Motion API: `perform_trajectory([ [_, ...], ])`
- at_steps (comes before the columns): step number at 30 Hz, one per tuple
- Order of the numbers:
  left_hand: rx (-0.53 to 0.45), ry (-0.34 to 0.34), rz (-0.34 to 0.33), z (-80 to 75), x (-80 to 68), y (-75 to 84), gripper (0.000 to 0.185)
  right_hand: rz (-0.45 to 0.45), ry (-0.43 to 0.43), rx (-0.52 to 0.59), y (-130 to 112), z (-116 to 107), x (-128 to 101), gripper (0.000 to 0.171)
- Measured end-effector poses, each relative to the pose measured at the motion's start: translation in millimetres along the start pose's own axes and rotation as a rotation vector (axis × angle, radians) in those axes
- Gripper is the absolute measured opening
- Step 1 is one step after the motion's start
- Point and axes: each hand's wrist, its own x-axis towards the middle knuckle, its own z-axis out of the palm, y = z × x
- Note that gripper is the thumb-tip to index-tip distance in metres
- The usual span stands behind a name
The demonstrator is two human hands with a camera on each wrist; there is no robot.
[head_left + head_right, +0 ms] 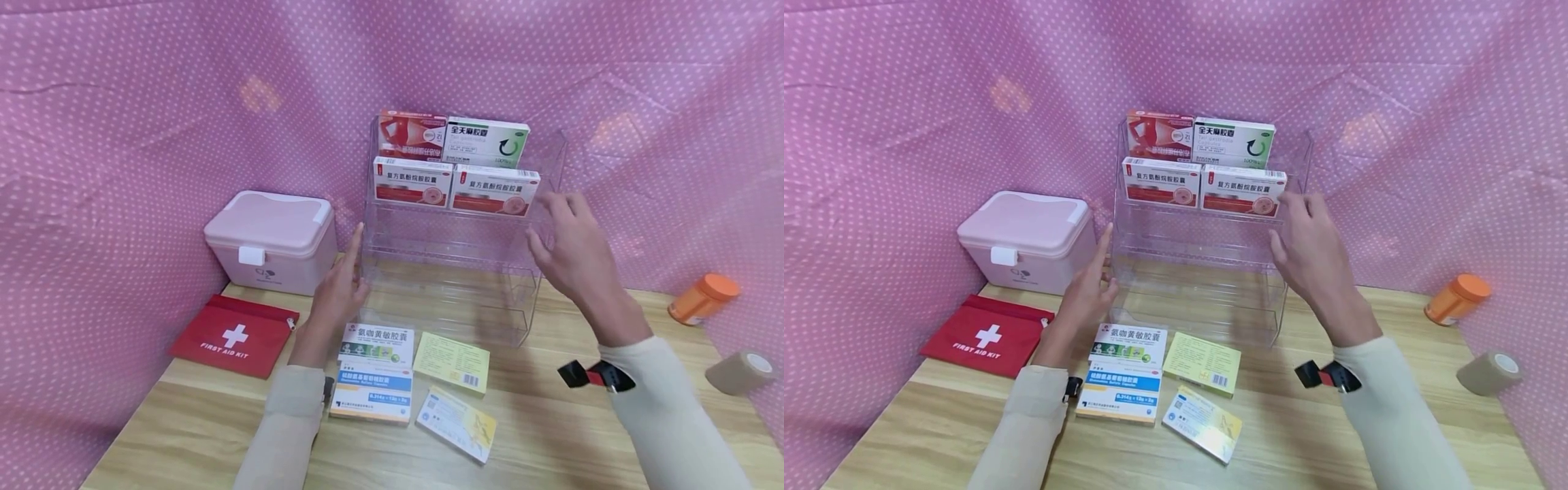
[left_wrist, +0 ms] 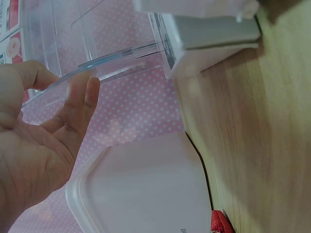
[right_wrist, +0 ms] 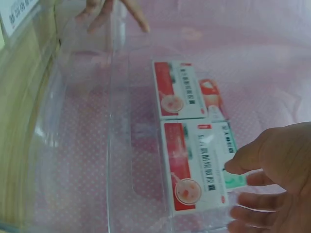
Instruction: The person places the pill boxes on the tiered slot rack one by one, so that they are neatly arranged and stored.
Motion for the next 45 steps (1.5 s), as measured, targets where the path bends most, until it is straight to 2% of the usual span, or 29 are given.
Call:
perform_trajectory([
  [4, 0.000, 0.008, 0.006, 0.1, 0.2, -0.7, 0.121, -0.039, -0.030, 0.015, 8.7, -5.2, -25.8, 0.043],
  [7, -0.001, 0.013, 0.010, 1.0, 0.7, -1.4, 0.122, -0.030, -0.104, 0.036, 18.3, -6.5, -45.8, 0.043],
  [10, -0.003, 0.017, 0.016, 1.9, 0.8, -1.6, 0.123, 0.022, -0.248, 0.065, 28.4, -5.5, -64.7, 0.043],
  [12, -0.004, 0.019, 0.015, 2.2, 0.7, -1.2, 0.122, 0.070, -0.378, 0.077, 33.6, -1.9, -76.8, 0.041],
  [16, -0.006, 0.022, 0.006, 2.2, 0.7, -0.7, 0.123, 0.148, -0.635, 0.081, 40.6, 13.6, -101.5, 0.036],
  [18, -0.007, 0.018, 0.006, 2.2, 0.5, -0.4, 0.124, 0.198, -0.746, 0.094, 41.7, 23.3, -114.0, 0.040],
  [20, -0.008, 0.014, 0.008, 2.3, 0.4, -0.2, 0.124, 0.267, -0.845, 0.136, 40.5, 32.0, -125.5, 0.046],
  [23, -0.007, 0.013, 0.010, 2.2, 0.2, 0.2, 0.123, 0.347, -0.928, 0.226, 37.3, 42.4, -141.3, 0.054],
  [26, -0.003, 0.019, 0.006, 2.2, 0.1, -0.2, 0.124, 0.396, -0.974, 0.297, 31.7, 49.2, -154.1, 0.050],
  [32, -0.003, 0.019, 0.006, 2.2, -0.1, -0.4, 0.123, 0.356, -1.006, 0.374, 16.9, 60.6, -173.0, 0.048],
  [40, -0.011, 0.012, -0.002, 2.0, -0.4, 0.7, 0.121, 0.264, -0.966, 0.283, -9.5, 73.1, -184.2, 0.062],
  [45, -0.017, 0.003, -0.012, 1.8, 0.0, 0.2, 0.121, 0.277, -0.929, 0.175, -21.4, 79.0, -189.1, 0.065],
])
